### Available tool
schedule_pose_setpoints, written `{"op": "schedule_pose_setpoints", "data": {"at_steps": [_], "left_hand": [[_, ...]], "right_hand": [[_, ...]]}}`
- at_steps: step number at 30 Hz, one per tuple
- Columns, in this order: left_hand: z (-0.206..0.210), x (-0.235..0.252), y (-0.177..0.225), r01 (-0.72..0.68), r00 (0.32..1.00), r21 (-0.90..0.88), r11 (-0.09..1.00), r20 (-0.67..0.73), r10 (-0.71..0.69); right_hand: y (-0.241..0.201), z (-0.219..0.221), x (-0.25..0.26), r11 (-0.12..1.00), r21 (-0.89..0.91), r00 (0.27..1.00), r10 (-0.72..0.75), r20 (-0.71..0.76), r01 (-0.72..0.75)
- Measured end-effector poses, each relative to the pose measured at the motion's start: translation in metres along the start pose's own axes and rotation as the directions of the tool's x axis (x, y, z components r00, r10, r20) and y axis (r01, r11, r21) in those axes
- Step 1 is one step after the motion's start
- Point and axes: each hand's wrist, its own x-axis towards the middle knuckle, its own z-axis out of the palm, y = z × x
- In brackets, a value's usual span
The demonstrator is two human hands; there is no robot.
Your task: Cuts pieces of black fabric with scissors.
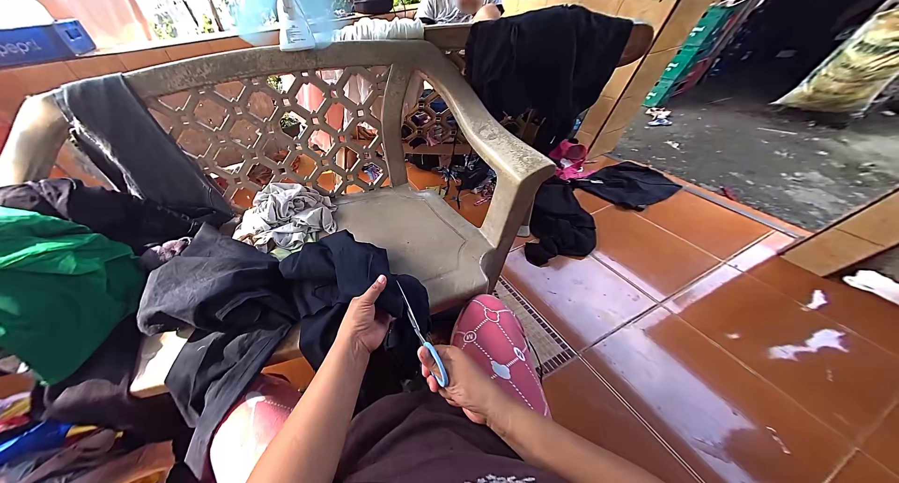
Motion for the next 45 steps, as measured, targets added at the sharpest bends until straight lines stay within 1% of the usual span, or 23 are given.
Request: {"op": "schedule_pose_setpoints", "data": {"at_steps": [4,10,13,16,20,25,29,35,38,42,45], "left_hand": [[0.004,0.001,-0.004,-0.055,0.997,0.037,0.998,-0.058,0.057],[0.002,-0.003,-0.009,-0.116,0.990,0.109,0.987,-0.065,0.123],[0.000,-0.006,-0.008,-0.112,0.993,0.078,0.991,-0.032,0.115],[-0.002,-0.008,-0.006,-0.101,0.994,0.055,0.993,0.039,0.099],[-0.009,-0.010,-0.004,-0.081,0.986,0.047,0.996,0.147,0.073],[-0.013,-0.010,-0.002,-0.094,0.979,0.028,0.995,0.183,0.087],[-0.015,-0.010,-0.003,-0.107,0.976,0.000,0.994,0.192,0.105],[-0.018,-0.010,-0.001,-0.122,0.978,0.021,0.992,0.175,0.117],[-0.022,-0.010,0.002,-0.121,0.975,0.041,0.992,0.194,0.111],[-0.029,-0.012,0.002,-0.106,0.965,0.077,0.991,0.250,0.084],[-0.030,-0.014,-0.001,-0.100,0.960,0.108,0.989,0.273,0.068]], "right_hand": [[-0.001,0.001,-0.001,1.000,0.021,1.000,-0.018,-0.008,0.019],[-0.002,0.002,0.001,0.995,0.096,1.000,0.003,0.028,-0.005],[-0.003,0.002,0.003,0.992,0.123,0.998,-0.007,0.060,-0.001],[-0.005,0.000,0.006,0.994,0.108,0.994,-0.019,0.111,0.007],[-0.009,0.000,0.013,0.997,0.064,0.991,-0.043,0.130,0.035],[-0.012,0.003,0.014,0.994,0.088,0.990,-0.078,0.117,0.068],[-0.009,0.010,0.010,0.984,0.150,0.991,-0.109,0.083,0.095],[-0.008,0.013,0.003,0.981,0.188,0.996,-0.066,0.066,0.053],[-0.008,0.010,0.002,0.982,0.188,0.991,-0.049,0.122,0.026],[-0.011,0.003,0.004,0.961,0.270,0.970,-0.017,0.243,-0.051],[-0.016,0.003,0.006,0.948,0.312,0.970,-0.013,0.244,-0.065]]}}
